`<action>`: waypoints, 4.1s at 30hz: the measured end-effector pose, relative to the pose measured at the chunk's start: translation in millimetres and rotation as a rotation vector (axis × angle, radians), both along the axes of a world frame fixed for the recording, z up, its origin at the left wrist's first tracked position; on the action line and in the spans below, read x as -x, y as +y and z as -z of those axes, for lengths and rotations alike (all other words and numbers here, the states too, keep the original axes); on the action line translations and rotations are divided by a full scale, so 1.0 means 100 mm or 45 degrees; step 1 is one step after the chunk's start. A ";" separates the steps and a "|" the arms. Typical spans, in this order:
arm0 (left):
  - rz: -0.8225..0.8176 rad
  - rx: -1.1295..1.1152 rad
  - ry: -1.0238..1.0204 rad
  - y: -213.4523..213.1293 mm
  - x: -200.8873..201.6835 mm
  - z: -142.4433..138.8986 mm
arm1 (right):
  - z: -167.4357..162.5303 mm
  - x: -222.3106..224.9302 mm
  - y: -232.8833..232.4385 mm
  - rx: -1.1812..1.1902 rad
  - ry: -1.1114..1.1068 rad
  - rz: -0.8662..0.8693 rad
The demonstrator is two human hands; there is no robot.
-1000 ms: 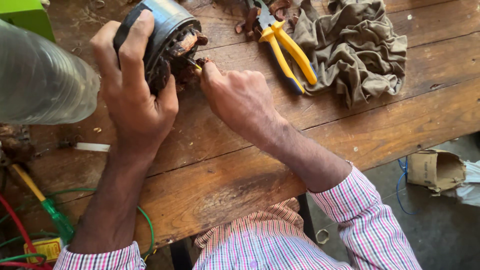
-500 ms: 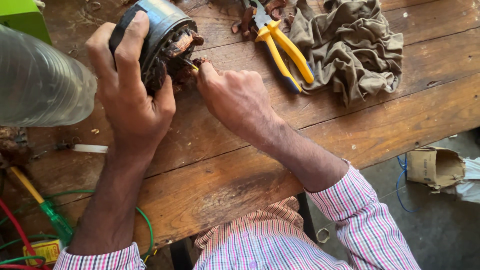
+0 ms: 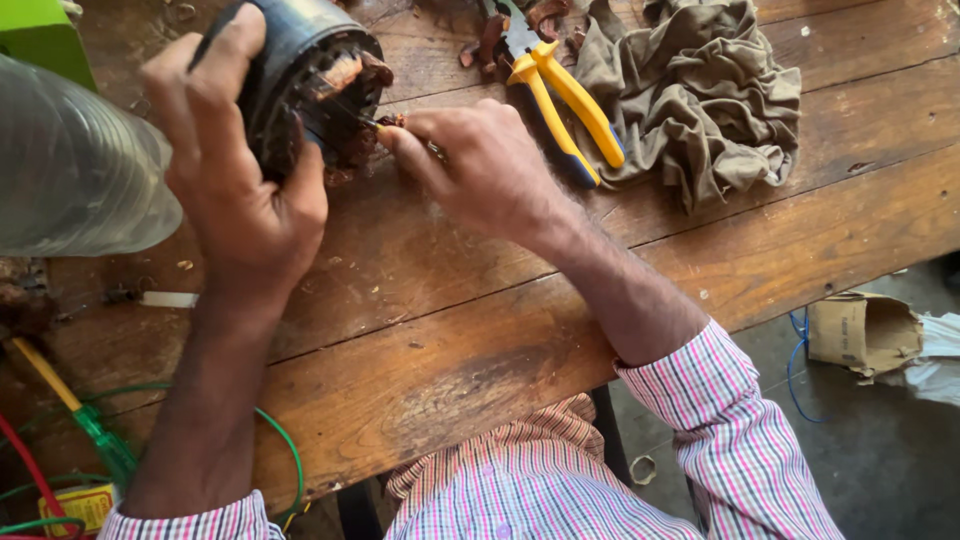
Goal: The person holds a motor stator on a wooden workbench and uses a small screwdriver to pry and pull copper windings out of the stator slots, working around the part and tearing out bundles of copper wire by hand as they go.
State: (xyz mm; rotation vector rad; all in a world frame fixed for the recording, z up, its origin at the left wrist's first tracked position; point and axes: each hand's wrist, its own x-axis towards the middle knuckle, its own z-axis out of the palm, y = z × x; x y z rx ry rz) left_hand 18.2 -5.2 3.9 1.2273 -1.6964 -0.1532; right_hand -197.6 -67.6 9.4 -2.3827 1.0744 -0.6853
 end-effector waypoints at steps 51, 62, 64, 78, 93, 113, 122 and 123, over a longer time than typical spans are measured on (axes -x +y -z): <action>-0.010 0.049 -0.187 0.01 -0.01 0.15 | 0.02 -0.07 0.10 -0.021 0.181 0.165; -0.021 0.067 -0.203 0.01 0.00 0.13 | 0.03 -0.07 0.09 -0.002 0.196 0.167; -0.020 0.075 -0.200 0.01 0.00 0.13 | 0.03 -0.07 0.09 -0.007 0.190 0.169; -0.053 0.051 -0.184 0.03 0.01 0.08 | -0.13 -0.02 0.15 0.099 -0.027 0.082; -0.092 -0.026 0.122 -0.06 -0.12 0.05 | -0.21 -0.13 0.03 0.086 0.099 0.042; -0.104 -0.044 0.325 -0.10 -0.09 0.11 | -0.22 -0.17 -0.17 0.344 0.363 -0.025; -0.196 -0.050 0.314 -0.17 -0.08 0.15 | -0.10 -0.04 -0.37 -0.169 -0.094 -0.110; -0.197 -0.022 0.315 -0.18 -0.08 0.14 | -0.07 -0.06 -0.35 -0.253 -0.166 -0.086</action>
